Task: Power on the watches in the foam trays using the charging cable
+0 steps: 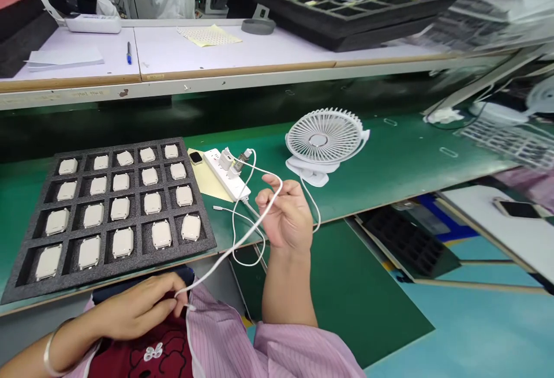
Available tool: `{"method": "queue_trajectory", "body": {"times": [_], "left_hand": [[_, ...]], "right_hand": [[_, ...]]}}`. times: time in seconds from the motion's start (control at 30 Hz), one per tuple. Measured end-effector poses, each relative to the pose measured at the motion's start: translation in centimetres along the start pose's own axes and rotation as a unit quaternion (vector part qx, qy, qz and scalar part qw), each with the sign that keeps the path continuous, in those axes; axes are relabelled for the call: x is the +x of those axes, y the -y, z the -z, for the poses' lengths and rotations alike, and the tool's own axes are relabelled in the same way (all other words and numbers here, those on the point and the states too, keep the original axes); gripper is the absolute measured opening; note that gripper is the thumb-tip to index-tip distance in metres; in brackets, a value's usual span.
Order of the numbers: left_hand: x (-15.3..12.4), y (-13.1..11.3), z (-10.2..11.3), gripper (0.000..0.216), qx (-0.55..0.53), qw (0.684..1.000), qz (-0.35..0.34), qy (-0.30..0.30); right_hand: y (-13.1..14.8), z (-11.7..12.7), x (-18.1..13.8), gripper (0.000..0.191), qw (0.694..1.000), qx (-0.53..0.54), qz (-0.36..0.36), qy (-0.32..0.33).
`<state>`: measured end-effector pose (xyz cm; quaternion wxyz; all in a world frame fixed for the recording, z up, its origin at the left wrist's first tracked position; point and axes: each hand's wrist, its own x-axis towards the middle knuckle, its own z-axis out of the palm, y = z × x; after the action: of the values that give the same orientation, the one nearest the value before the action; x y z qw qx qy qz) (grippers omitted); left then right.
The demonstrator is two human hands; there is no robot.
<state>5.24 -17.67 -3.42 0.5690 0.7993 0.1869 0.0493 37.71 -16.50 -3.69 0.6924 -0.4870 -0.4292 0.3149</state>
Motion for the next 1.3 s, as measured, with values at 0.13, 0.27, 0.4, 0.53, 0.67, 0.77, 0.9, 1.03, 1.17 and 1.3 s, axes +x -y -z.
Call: {"method": "queue_trajectory", "body": {"times": [0.13,0.27,0.4,0.53,0.67,0.77,0.9,1.03,1.17,1.3], "left_hand": [[-4.7,-5.9,3.2,0.029,0.05,0.984,-0.113,-0.131],[-7.0,-7.0,10.0,0.026,0.252,0.877,0.018,-0.408],[-7.2,-3.9,19.7,0.031,0.327,0.807,0.219,-0.441],[-7.5,1.2,25.1,0.025,0.346,0.774,0.299,-0.439],[-8.9,5.3,25.6,0.038,0.322,0.789,0.31,-0.422],[-10.7,6.8,25.2,0.051,0.241,0.819,0.287,-0.435],[-12.9,7.7,24.4,0.058,0.124,0.861,0.275,-0.41],[-14.8,8.7,23.4,0.062,0.089,0.879,0.29,-0.368],[-15.9,8.9,23.4,0.061,0.093,0.861,0.326,-0.379],[-13.8,7.1,24.8,0.059,0.15,0.8,0.306,-0.494]], "right_hand": [[-1.6,-1.5,-0.3,0.017,0.986,-0.154,0.01,0.069],[-4.4,-2.4,-1.6,0.018,0.865,-0.435,0.086,0.234],[-6.1,-2.7,-1.4,0.023,0.776,-0.566,0.127,0.247],[-4.8,-3.9,0.6,0.023,0.826,-0.497,0.171,0.204],[-3.0,-5.6,3.3,0.02,0.804,-0.523,0.167,0.231],[-2.7,-7.0,5.6,0.021,0.744,-0.581,0.161,0.287],[-2.8,-8.9,8.5,0.021,0.706,-0.607,0.145,0.335],[-3.1,-10.3,11.2,0.023,0.73,-0.587,0.169,0.306],[-4.0,-11.5,13.4,0.023,0.736,-0.594,0.154,0.286],[-5.5,-12.9,15.6,0.025,0.748,-0.606,0.147,0.225]]}}
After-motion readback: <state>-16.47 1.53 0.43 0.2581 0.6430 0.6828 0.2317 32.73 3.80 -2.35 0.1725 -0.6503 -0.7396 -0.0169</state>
